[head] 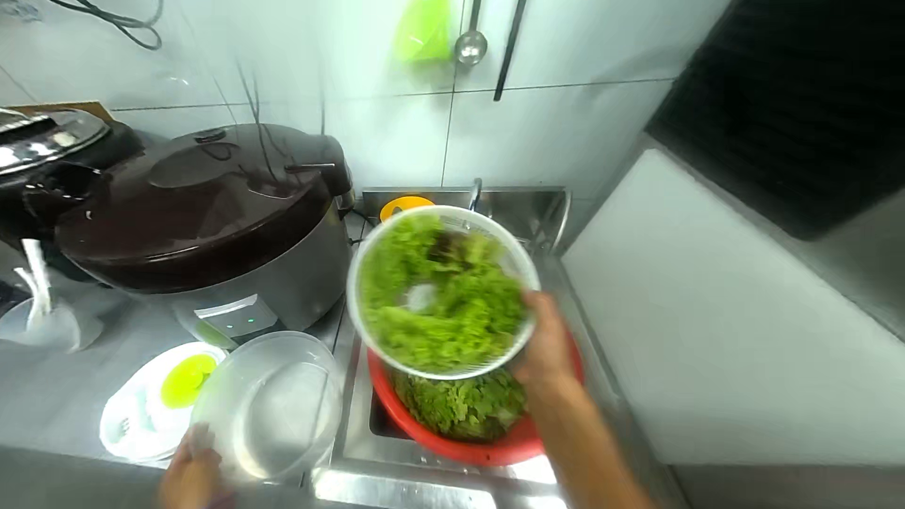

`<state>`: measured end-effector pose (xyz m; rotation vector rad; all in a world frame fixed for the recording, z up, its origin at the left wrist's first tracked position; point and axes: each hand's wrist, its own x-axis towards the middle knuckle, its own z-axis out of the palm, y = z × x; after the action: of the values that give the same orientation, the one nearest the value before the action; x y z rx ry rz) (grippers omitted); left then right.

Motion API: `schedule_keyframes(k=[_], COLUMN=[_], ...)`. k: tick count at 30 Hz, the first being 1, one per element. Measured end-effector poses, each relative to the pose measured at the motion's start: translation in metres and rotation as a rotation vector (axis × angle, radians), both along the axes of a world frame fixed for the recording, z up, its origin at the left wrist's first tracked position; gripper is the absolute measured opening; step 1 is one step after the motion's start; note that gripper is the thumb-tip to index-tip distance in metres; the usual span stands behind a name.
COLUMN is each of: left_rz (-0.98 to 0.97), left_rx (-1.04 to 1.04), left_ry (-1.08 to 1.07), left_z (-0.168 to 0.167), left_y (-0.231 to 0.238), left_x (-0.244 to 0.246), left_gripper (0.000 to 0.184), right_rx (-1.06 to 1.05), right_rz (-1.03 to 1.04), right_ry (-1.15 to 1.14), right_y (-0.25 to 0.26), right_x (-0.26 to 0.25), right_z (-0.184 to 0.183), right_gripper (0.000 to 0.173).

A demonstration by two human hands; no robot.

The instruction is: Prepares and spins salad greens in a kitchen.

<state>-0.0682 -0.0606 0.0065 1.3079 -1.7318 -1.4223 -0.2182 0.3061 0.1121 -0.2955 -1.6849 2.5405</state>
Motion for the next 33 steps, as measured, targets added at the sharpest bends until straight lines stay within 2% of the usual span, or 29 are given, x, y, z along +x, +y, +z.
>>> schedule_keyframes(k=[3,6,9,12,14,16,18,20,21,24,25,26,28,29,31,33], left_rz=[-0.03,0.038,0.141,0.185,0.211,0.201,0.206,0.216,0.21,0.161,0.171,0.192,0.241,0.242,0.22,0.222], left_rx=[0.089,0.148,0.073,-0.014,-0.026,-0.01,0.041,0.061,0.057,0.02,0.007,0.008,0.024,0.029,0.04,0.082], left_ry=[0.056,0.203,0.243,0.196,0.156,0.101,0.07,0.049,0.044,-0.023,-0.063,-0.095,-0.129,-0.134,-0.128,-0.112], left_z=[-0.023,-0.016,-0.023,-0.041,-0.054,-0.066,-0.069,-0.069,-0.069,-0.075,-0.079,-0.084,-0.092,-0.093,-0.087,-0.085], left_y=[-0.006,-0.008,-0.052,-0.103,-0.129,-0.15,-0.167,-0.182,-0.188,-0.204,-0.209,-0.213,-0.221,-0.224,-0.225,-0.224], left_x=[0.003,0.012,0.035,0.063,0.07,0.069,0.057,0.04,0.031,0.01,0.005,0.002,-0.001,-0.001,-0.001,0.003], left_gripper=[0.053,0.043,0.048,0.05,0.048,0.05,0.054,0.06,0.065,0.084,0.091,0.097,0.104,0.102,0.085,0.067], right_rx=[0.095,0.215,0.37,0.648,0.961,1.2,1.189,1.117,1.15,1.412,1.443,1.442,1.404,1.404,1.48,1.591], right_rz=[0.233,0.378,0.419,0.438,0.422,0.4,0.403,0.446,0.441,0.242,0.25,0.343,0.716,0.904,1.247,1.465], right_ry=[0.02,-0.017,-0.011,0.021,0.04,0.099,0.104,0.136,0.2,0.585,0.676,0.708,0.642,0.612,0.554,0.535], right_y=[-0.066,-0.131,-0.177,-0.192,-0.196,-0.197,-0.198,-0.197,-0.197,-0.203,-0.209,-0.217,-0.241,-0.255,-0.28,-0.296], right_x=[0.009,0.026,0.036,0.034,0.034,0.034,0.034,0.039,0.045,0.057,0.058,0.059,0.056,0.051,0.041,0.036], right_z=[0.006,-0.002,-0.022,-0.048,-0.064,-0.084,-0.102,-0.11,-0.112,-0.112,-0.106,-0.099,-0.087,-0.088,-0.098,-0.102], right_gripper=[0.046,0.049,0.046,0.048,0.047,0.055,0.064,0.064,0.064,0.05,0.045,0.042,0.048,0.052,0.059,0.061])
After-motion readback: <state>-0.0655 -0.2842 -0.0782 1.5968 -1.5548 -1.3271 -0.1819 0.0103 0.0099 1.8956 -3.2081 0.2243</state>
